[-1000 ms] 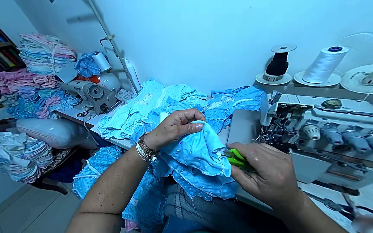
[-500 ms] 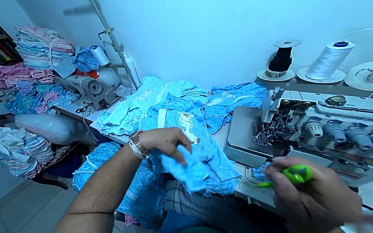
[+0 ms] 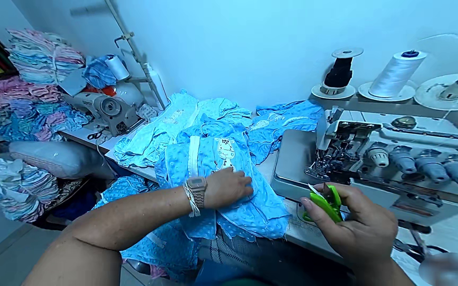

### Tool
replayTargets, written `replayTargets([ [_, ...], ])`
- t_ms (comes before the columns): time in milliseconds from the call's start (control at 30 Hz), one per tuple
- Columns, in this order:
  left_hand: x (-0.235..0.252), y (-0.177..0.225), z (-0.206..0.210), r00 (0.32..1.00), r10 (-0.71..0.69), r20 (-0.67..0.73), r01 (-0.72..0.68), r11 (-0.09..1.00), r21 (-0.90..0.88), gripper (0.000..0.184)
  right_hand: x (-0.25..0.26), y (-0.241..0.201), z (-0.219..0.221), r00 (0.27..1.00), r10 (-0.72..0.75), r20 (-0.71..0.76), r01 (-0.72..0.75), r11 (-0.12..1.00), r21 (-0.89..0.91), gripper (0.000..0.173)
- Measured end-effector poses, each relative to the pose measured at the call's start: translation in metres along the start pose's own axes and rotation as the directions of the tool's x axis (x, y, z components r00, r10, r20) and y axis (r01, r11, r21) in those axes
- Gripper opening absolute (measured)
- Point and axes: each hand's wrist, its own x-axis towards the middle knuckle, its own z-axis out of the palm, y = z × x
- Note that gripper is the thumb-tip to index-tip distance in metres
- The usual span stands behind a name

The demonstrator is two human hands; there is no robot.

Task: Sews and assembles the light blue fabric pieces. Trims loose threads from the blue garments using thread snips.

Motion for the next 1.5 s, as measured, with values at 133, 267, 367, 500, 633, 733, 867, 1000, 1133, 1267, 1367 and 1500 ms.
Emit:
replayTargets([
  [133, -0.028, -0.036, -0.047, 0.915, -0.201, -0.351, 0.082, 0.942, -0.326, 0.01, -0.002, 0.006, 0.0, 0.989, 0.126, 0.081, -0.12, 0.99, -0.068, 0.038],
  [267, -0.049, -0.055, -0.053, 0.632, -0.523, -0.572, -0.172, 0.625, -0.762, 0.009, -0.003, 0.006, 0.017, 0.957, 0.229, 0.181, -0.201, 0.966, -0.159, 0.046],
  [367, -0.048, -0.057, -0.047, 0.583, -0.606, -0.542, -0.303, 0.457, -0.836, 0.016, 0.007, -0.003, 0.032, 0.972, 0.185, 0.144, -0.158, 0.971, -0.18, 0.045],
  [500, -0.04, -0.056, -0.044, 0.579, -0.604, -0.547, -0.322, 0.447, -0.834, 0.017, 0.028, -0.016, 0.046, 0.994, 0.096, 0.059, -0.083, 0.979, -0.188, 0.038],
  [633, -0.041, -0.055, -0.041, 0.572, -0.624, -0.533, -0.36, 0.392, -0.846, 0.021, 0.03, -0.02, 0.053, 0.998, 0.062, 0.004, -0.061, 0.985, -0.16, 0.038],
  [733, -0.041, -0.051, -0.037, 0.564, -0.678, -0.472, -0.376, 0.298, -0.877, 0.024, 0.022, -0.018, 0.061, 0.998, 0.069, 0.008, -0.067, 0.987, -0.145, 0.037],
  [867, -0.04, -0.049, -0.034, 0.56, -0.692, -0.455, -0.397, 0.258, -0.881, 0.026, 0.023, -0.029, 0.065, 0.996, 0.084, -0.001, -0.084, 0.994, -0.077, 0.035],
  [1000, -0.04, -0.048, -0.031, 0.547, -0.69, -0.474, -0.41, 0.273, -0.87, 0.024, 0.026, -0.045, 0.06, 0.987, 0.158, 0.003, -0.158, 0.987, 0.033, 0.032],
  [1133, -0.04, -0.04, -0.027, 0.542, -0.652, -0.531, -0.395, 0.36, -0.845, 0.024, 0.034, -0.05, 0.06, 0.968, 0.245, 0.056, -0.241, 0.967, -0.078, 0.036],
  [1267, -0.044, -0.035, -0.019, 0.539, -0.57, -0.62, -0.426, 0.451, -0.785, 0.019, 0.039, -0.044, 0.062, 0.959, 0.28, 0.032, -0.275, 0.954, -0.118, 0.037],
  [1367, -0.051, -0.031, -0.01, 0.574, -0.493, -0.654, -0.345, 0.579, -0.739, 0.013, 0.033, -0.041, 0.058, 0.962, 0.272, -0.02, -0.273, 0.961, -0.045, 0.035],
  [1500, -0.057, -0.029, 0.005, 0.685, -0.296, -0.666, -0.008, 0.91, -0.414, 0.014, 0.009, -0.036, 0.05, 0.988, 0.099, -0.118, -0.099, 0.995, 0.007, 0.031],
])
